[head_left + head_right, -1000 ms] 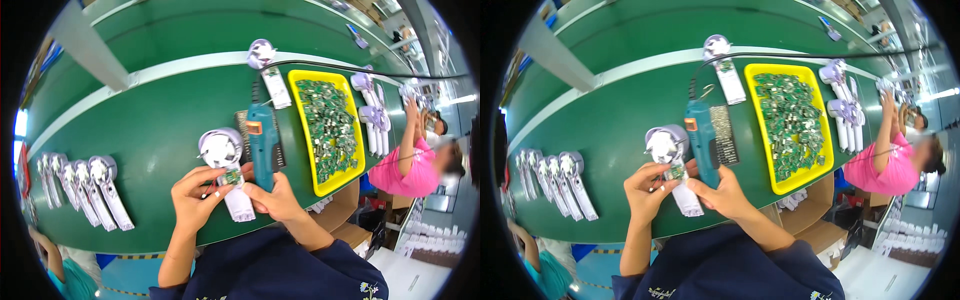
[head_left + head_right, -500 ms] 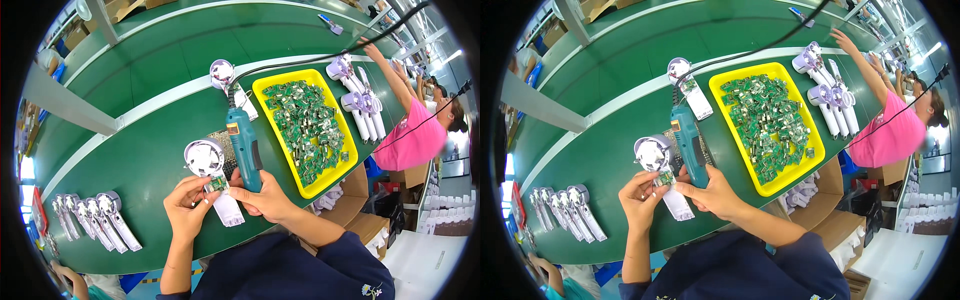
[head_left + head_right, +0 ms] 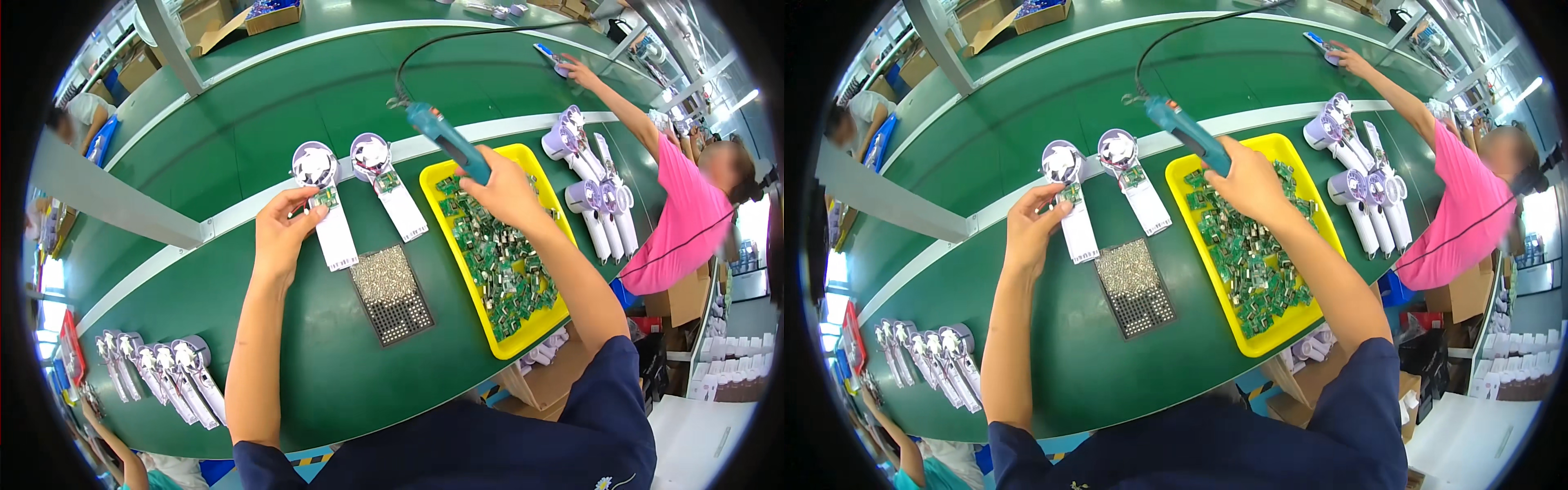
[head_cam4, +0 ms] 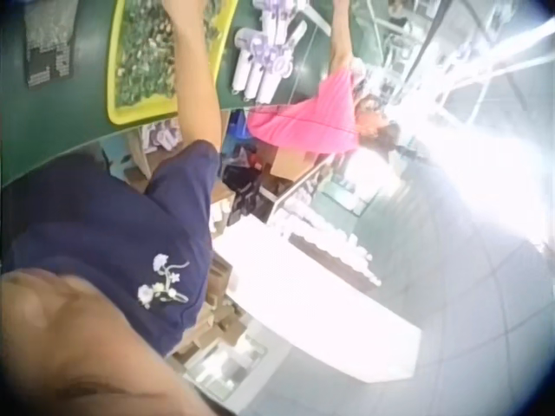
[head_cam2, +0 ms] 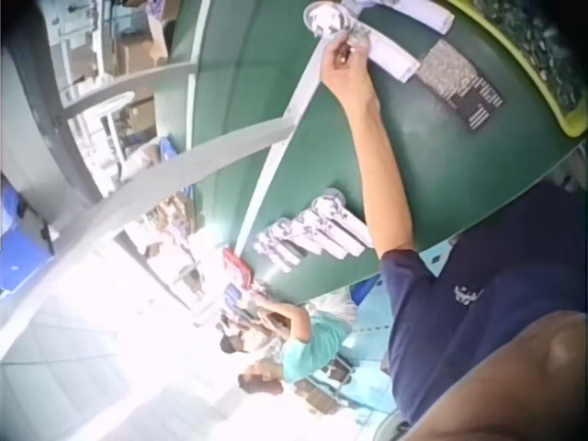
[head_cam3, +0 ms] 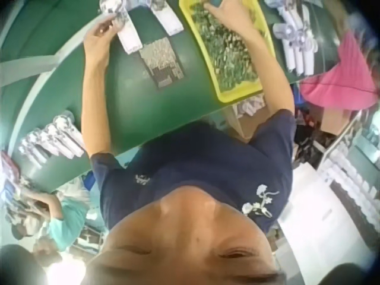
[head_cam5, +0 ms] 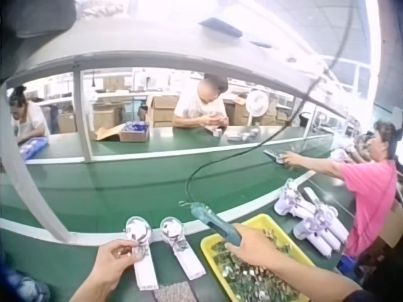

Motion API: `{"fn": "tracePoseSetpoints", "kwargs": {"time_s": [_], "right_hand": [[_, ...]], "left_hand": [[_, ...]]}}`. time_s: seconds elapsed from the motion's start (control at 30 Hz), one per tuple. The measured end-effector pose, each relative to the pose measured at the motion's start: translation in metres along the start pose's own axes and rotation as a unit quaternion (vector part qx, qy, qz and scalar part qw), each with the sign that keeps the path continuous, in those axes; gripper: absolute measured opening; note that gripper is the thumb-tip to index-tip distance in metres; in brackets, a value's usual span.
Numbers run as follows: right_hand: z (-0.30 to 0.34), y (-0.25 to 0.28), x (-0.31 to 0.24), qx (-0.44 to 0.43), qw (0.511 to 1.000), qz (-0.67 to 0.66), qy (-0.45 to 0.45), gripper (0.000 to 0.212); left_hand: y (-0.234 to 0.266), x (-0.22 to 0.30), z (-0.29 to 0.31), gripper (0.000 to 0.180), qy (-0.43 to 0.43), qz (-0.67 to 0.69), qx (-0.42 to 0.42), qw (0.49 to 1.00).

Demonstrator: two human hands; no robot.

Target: Assembling components of portable handheld fans on an assembly line.

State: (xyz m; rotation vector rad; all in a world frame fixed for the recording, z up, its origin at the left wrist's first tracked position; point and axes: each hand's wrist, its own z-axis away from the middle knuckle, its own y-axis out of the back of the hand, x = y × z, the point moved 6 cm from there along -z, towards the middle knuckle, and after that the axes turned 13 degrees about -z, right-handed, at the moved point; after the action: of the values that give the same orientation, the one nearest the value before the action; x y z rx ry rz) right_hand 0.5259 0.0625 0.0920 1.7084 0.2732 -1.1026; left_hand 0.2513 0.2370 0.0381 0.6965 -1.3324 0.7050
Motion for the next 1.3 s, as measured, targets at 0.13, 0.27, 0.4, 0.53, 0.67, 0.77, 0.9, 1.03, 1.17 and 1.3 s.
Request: {"fn": "tracePoseSetpoints", "kwargs": {"time_s": [0.13,0.27,0.4,0.53,0.67,0.77,0.9,1.03,1.17,1.3], "right_hand": [[-0.013,-0.011,0.003,-0.031,0.995,0.092,0.018,0.042],[-0.014,-0.027,-0.007,-0.019,0.987,0.13,0.094,0.047],[-0.011,-0.024,0.013,-0.01,0.986,0.118,0.119,0.047],[-0.001,-0.001,-0.005,0.007,0.996,0.035,0.082,0.021],[0.007,-0.002,-0.011,0.009,0.991,-0.069,0.112,0.02],[0.033,-0.001,-0.018,-0.001,0.981,-0.19,-0.037,0.03],[0.089,-0.012,-0.038,-0.005,0.926,-0.367,-0.088,0.036],[0.138,-0.046,-0.048,-0.033,0.812,-0.567,-0.138,0.037],[0.171,-0.101,-0.082,-0.081,0.725,-0.665,-0.157,0.038],[0.187,-0.154,-0.102,-0.133,0.733,-0.644,-0.17,0.036]], "left_hand": [[-0.013,-0.003,-0.024,0.031,-0.011,-0.002,-0.015,1.0],[-0.005,-0.01,-0.019,0.03,-0.033,-0.073,0.027,0.996],[-0.022,-0.029,-0.021,0.032,-0.034,-0.07,0.024,0.997],[-0.036,-0.027,-0.031,0.031,-0.106,-0.057,0.023,0.992],[-0.03,-0.034,-0.036,0.032,-0.07,-0.014,0.04,0.997],[-0.032,-0.04,-0.039,0.035,0.035,0.036,-0.006,0.999],[-0.043,-0.045,-0.043,0.037,0.012,0.034,-0.029,0.999],[-0.027,0.006,0.022,0.045,-0.116,-0.229,0.029,0.966],[-0.021,0.02,0.127,0.051,-0.067,0.05,-0.05,0.995],[-0.011,-0.007,0.208,0.031,0.051,0.21,-0.091,0.972]]}}
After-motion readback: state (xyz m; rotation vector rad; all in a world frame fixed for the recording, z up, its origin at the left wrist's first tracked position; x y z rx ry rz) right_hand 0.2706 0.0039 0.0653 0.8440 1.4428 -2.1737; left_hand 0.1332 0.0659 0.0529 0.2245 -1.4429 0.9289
